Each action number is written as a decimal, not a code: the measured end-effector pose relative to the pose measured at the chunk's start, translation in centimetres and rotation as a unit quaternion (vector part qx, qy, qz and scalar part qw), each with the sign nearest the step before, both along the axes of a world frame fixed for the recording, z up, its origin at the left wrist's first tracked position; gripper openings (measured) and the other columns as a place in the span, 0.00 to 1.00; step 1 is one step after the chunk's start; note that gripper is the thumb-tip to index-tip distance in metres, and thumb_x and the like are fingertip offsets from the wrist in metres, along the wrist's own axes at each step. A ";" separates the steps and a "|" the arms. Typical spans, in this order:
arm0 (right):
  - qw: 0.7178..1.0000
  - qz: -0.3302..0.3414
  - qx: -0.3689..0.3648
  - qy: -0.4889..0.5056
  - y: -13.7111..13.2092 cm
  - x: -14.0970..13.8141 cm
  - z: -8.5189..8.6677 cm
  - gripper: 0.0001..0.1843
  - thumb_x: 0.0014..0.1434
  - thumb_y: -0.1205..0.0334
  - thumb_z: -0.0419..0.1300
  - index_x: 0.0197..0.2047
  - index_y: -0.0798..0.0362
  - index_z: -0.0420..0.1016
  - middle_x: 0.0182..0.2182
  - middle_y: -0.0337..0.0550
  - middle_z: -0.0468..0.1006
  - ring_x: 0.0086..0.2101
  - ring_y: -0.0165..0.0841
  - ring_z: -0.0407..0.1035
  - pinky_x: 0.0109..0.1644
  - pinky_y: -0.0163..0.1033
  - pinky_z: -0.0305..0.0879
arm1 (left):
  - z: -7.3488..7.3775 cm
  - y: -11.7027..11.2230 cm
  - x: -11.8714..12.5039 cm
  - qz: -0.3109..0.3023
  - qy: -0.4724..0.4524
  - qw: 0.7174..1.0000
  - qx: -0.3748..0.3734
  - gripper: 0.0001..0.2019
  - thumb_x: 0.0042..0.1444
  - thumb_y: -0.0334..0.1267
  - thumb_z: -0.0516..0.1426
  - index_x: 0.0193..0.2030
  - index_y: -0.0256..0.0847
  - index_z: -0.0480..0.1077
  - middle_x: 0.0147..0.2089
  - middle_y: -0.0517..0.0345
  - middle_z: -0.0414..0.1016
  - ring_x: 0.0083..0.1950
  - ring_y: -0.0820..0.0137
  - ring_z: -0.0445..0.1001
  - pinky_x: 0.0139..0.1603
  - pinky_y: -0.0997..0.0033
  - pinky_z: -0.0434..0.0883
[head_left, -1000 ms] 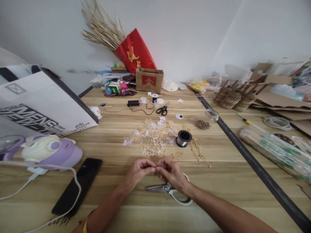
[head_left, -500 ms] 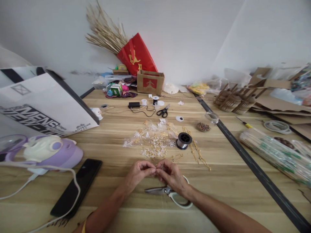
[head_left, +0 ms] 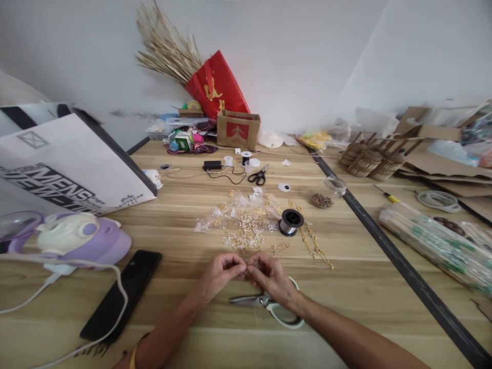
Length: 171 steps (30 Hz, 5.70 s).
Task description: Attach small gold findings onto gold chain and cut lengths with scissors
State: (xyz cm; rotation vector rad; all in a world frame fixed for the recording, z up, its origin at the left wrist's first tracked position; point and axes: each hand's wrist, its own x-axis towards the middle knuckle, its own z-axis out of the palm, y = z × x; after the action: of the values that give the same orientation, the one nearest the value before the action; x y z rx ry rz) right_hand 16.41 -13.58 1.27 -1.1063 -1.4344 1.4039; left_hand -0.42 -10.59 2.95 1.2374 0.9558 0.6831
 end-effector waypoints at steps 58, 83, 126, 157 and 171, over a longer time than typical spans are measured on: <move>0.993 0.034 0.057 -0.098 0.0 0.3 0.1 0.14 0.61 0.53 0.52 0.32 0.56 0.66 0.21 0.35 0.64 0.23 0.25 0.57 0.25 0.30 0.53 | 1.3 1.4 -2.8 -0.070 0.262 0.942 0.197 0.06 0.48 0.34 0.57 0.31 0.36 0.74 0.29 0.57 0.74 0.30 0.71 0.69 0.32 0.75 0.65; 0.994 0.030 0.061 -0.088 0.0 0.2 0.0 0.13 0.61 0.55 0.53 0.32 0.55 0.67 0.22 0.36 0.65 0.23 0.25 0.57 0.24 0.30 0.53 | 1.9 0.8 -3.0 -0.152 0.439 0.844 0.268 0.08 0.52 0.30 0.52 0.28 0.38 0.72 0.31 0.55 0.73 0.34 0.67 0.70 0.36 0.72 0.62; 0.976 0.092 0.142 -0.135 -0.1 0.2 0.8 0.05 0.58 0.68 0.55 0.30 0.54 0.68 0.30 0.40 0.71 0.31 0.29 0.65 0.35 0.33 0.60 | 1.6 0.1 -1.0 -0.080 0.284 0.927 0.232 0.06 0.49 0.30 0.56 0.28 0.38 0.75 0.28 0.60 0.76 0.30 0.72 0.69 0.32 0.76 0.63; 0.990 0.047 0.094 -0.096 0.0 0.3 -0.2 0.06 0.60 0.61 0.54 0.33 0.54 0.68 0.28 0.39 0.69 0.27 0.27 0.62 0.30 0.31 0.58 | 1.0 0.6 -1.4 -0.060 0.250 0.946 0.199 0.09 0.53 0.34 0.54 0.31 0.35 0.76 0.30 0.56 0.78 0.31 0.70 0.73 0.33 0.75 0.65; 0.992 0.055 0.086 -0.075 0.0 0.3 -0.1 0.09 0.60 0.60 0.54 0.32 0.55 0.68 0.29 0.40 0.70 0.26 0.26 0.60 0.28 0.31 0.56 | -0.5 -0.1 -0.4 0.059 0.219 0.941 0.250 0.05 0.50 0.31 0.56 0.27 0.37 0.74 0.28 0.55 0.75 0.32 0.69 0.72 0.36 0.72 0.67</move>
State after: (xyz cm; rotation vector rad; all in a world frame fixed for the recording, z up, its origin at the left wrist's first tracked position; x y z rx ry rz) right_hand 16.67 -13.55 1.17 -1.0539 -1.7136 1.2661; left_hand -0.82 -10.66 2.45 1.8454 1.2760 0.7897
